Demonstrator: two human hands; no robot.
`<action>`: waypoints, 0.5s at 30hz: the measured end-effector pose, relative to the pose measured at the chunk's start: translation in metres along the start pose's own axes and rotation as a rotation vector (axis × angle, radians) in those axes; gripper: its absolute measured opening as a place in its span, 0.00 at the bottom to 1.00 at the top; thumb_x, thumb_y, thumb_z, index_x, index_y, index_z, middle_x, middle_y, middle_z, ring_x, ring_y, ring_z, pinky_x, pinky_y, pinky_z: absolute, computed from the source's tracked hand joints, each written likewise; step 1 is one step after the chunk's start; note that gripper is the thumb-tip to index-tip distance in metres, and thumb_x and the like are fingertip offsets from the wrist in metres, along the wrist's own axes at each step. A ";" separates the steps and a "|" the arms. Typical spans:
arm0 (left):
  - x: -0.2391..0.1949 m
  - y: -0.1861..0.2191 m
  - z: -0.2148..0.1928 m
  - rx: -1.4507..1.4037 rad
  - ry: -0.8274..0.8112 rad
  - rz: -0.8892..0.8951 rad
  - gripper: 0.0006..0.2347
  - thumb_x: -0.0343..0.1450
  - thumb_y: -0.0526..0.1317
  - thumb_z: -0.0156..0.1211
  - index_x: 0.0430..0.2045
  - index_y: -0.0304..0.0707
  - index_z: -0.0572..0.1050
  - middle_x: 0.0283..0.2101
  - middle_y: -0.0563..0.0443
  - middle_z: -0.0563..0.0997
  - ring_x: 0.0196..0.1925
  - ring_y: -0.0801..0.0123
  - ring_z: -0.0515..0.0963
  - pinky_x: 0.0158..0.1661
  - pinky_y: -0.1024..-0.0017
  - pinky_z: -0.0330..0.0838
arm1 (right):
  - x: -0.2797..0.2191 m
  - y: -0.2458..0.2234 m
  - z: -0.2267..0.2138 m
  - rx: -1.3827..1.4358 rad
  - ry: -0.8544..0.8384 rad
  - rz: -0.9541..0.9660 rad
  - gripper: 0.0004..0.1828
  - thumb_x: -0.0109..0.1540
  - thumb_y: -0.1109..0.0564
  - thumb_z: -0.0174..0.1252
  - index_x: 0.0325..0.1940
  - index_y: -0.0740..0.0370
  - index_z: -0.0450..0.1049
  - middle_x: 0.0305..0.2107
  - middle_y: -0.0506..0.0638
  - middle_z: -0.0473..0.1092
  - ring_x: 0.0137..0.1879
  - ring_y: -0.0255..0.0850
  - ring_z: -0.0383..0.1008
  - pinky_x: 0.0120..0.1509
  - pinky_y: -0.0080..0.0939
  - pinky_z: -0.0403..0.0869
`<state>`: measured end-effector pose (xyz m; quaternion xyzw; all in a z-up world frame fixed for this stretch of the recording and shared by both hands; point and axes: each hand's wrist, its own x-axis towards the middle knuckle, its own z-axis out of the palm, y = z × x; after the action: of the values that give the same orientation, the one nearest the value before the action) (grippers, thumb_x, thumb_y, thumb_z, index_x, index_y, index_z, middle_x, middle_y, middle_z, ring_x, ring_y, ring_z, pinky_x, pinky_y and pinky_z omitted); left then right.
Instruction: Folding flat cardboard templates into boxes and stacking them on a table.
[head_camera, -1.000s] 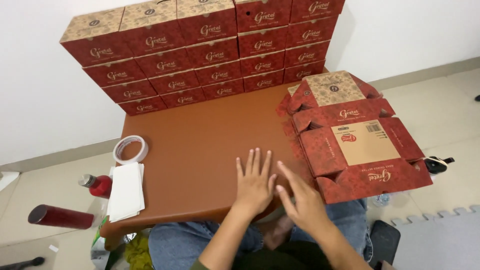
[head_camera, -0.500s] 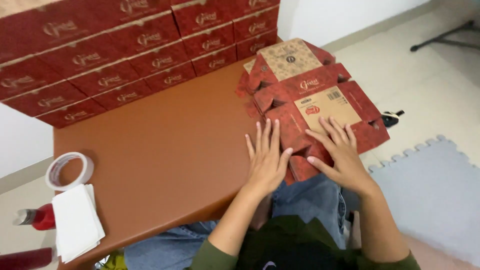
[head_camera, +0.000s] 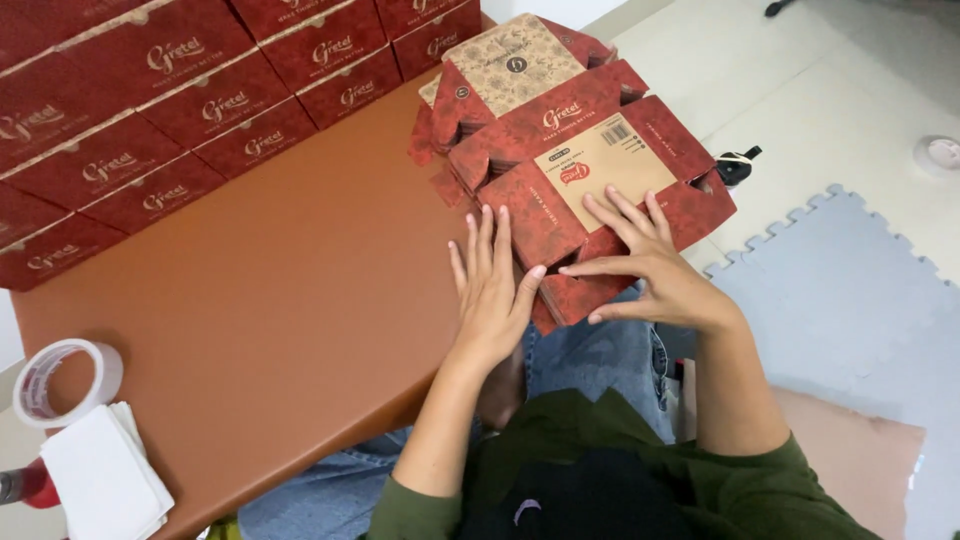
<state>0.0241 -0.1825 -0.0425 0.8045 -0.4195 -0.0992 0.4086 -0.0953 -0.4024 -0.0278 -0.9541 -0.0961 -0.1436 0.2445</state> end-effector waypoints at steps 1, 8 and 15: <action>0.000 0.000 0.000 0.000 -0.002 -0.003 0.32 0.78 0.51 0.41 0.74 0.37 0.39 0.77 0.31 0.37 0.78 0.37 0.31 0.68 0.35 0.22 | -0.001 0.000 0.001 0.003 -0.001 0.002 0.32 0.50 0.29 0.68 0.57 0.32 0.76 0.76 0.55 0.46 0.82 0.55 0.35 0.77 0.65 0.26; -0.001 0.002 -0.002 -0.017 0.001 0.001 0.32 0.78 0.53 0.42 0.74 0.37 0.39 0.77 0.31 0.36 0.78 0.36 0.31 0.68 0.36 0.21 | -0.001 0.001 -0.002 0.053 0.005 0.002 0.32 0.48 0.32 0.70 0.56 0.32 0.76 0.76 0.53 0.47 0.82 0.54 0.37 0.77 0.64 0.25; -0.001 0.000 0.000 -0.026 0.015 0.013 0.33 0.78 0.53 0.44 0.75 0.38 0.39 0.77 0.32 0.37 0.78 0.38 0.32 0.68 0.36 0.21 | -0.003 0.005 0.000 0.102 0.002 0.003 0.33 0.49 0.33 0.69 0.58 0.33 0.76 0.76 0.53 0.47 0.82 0.54 0.36 0.77 0.66 0.24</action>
<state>0.0237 -0.1821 -0.0430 0.7970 -0.4204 -0.0958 0.4228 -0.0965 -0.4067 -0.0313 -0.9404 -0.1016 -0.1392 0.2933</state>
